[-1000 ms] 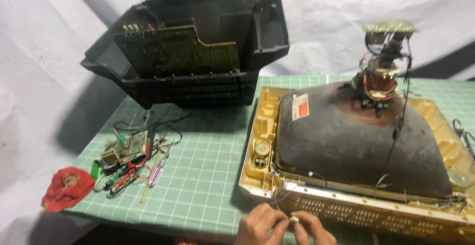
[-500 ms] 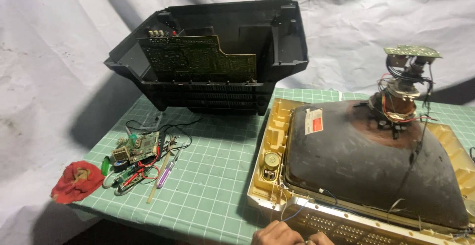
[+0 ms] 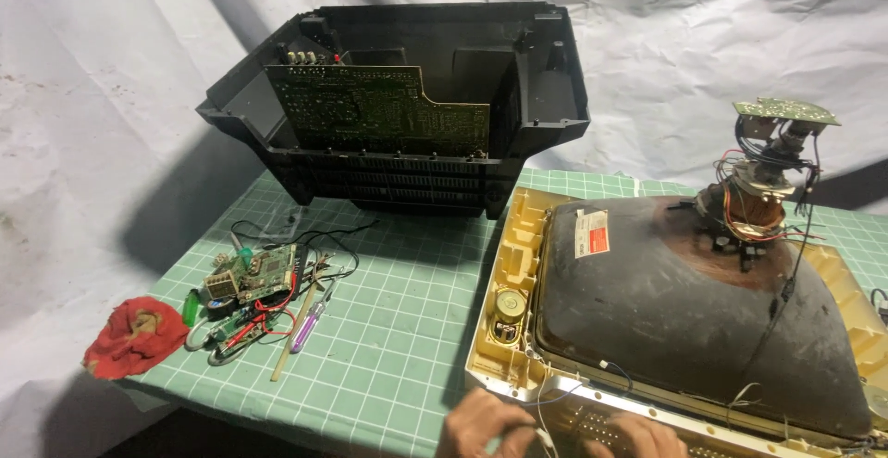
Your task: Servicing the internal speakers and neck board of a CRT television by manipulating wires and circuit boards.
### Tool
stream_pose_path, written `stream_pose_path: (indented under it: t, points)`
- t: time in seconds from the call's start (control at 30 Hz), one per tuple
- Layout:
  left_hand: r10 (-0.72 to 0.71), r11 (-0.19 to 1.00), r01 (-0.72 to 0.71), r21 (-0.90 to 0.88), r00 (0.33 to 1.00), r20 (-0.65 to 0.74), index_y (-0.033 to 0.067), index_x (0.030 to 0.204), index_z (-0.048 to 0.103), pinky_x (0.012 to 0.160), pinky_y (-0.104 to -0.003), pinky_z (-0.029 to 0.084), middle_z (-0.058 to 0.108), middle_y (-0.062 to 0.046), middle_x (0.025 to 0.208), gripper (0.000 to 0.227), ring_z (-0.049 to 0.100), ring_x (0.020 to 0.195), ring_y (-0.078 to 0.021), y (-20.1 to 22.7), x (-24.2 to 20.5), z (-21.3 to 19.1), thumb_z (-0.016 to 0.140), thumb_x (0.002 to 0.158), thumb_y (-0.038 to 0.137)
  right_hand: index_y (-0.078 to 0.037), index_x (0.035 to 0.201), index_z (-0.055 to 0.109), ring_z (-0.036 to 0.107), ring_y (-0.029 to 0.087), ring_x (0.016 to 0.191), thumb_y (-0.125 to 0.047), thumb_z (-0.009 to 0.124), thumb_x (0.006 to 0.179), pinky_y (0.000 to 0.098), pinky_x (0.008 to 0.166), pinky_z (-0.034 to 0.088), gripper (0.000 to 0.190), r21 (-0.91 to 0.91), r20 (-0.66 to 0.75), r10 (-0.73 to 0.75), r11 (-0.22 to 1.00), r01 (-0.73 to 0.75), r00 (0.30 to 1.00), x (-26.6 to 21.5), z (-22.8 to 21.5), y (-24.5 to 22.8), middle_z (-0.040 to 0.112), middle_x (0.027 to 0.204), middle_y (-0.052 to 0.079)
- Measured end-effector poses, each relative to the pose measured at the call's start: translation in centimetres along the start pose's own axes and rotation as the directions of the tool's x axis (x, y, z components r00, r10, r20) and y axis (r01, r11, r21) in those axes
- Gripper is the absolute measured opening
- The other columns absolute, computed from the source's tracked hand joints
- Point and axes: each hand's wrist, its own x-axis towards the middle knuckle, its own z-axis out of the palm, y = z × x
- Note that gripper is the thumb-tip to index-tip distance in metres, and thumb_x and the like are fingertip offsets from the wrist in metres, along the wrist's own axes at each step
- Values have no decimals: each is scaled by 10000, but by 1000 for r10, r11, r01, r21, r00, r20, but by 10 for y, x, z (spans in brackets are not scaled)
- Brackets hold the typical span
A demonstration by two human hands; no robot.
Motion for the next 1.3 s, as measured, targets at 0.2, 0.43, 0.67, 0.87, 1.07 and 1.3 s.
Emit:
stream_pose_path:
  t: [0.2, 0.43, 0.67, 0.87, 1.07, 1.3]
  points:
    - [-57, 998, 57, 4, 996, 72, 75, 1175, 663, 881, -470, 606, 739, -114, 1102, 528, 714, 1015, -262, -1, 31, -15, 598, 988, 564, -333, 1092, 776, 742, 184, 1040, -665, 778, 670, 403, 916, 587, 537, -139, 6, -29, 990, 30, 1000, 30, -6, -5, 759, 1171, -72]
    - [-700, 692, 600, 402, 695, 168, 65, 1495, 431, 1106, -488, 443, 531, -156, 1469, 711, 504, 1360, -329, -120, -5, -11, 640, 957, 480, -422, 1196, 708, 661, 164, 1156, -735, 629, 789, 412, 1043, 518, 520, -292, 223, 43, 956, 24, 974, 49, 0, -14, 704, 1205, -143]
    - [-917, 394, 559, 730, 290, 273, 108, 1037, 659, 836, -524, 506, 709, -148, 1082, 448, 654, 1030, -403, -148, -6, 12, 492, 932, 511, -290, 756, 613, 537, 203, 754, -644, 561, 898, 350, 681, 416, 385, -195, 113, 32, 981, -9, 993, 69, -6, -32, 561, 732, -60]
    - [-947, 311, 520, 796, 244, 210, 93, 1004, 636, 834, -454, 530, 677, -100, 1066, 293, 650, 1004, -323, -148, 11, 21, 495, 990, 350, -225, 617, 516, 472, 196, 574, -611, 609, 905, 361, 508, 365, 490, -250, -76, -193, 953, 169, 978, 78, 2, -21, 481, 598, -24]
    - [-962, 265, 514, 816, 203, 184, 98, 1134, 665, 932, -434, 551, 690, -104, 1227, 268, 657, 1146, -333, -130, 16, 22, 498, 958, 212, -232, 576, 493, 497, 179, 547, -541, 679, 879, 344, 493, 388, 471, -213, -82, -144, 969, 124, 986, 82, -7, -17, 470, 558, -28]
    - [-972, 237, 511, 826, 125, 201, 131, 876, 683, 786, -387, 530, 698, -42, 987, 264, 675, 925, -255, -122, -12, 32, 537, 957, 335, -223, 577, 507, 441, 185, 551, -562, 630, 915, 359, 520, 384, 494, -177, -23, -159, 972, 153, 987, 63, -11, 10, 426, 575, -17]
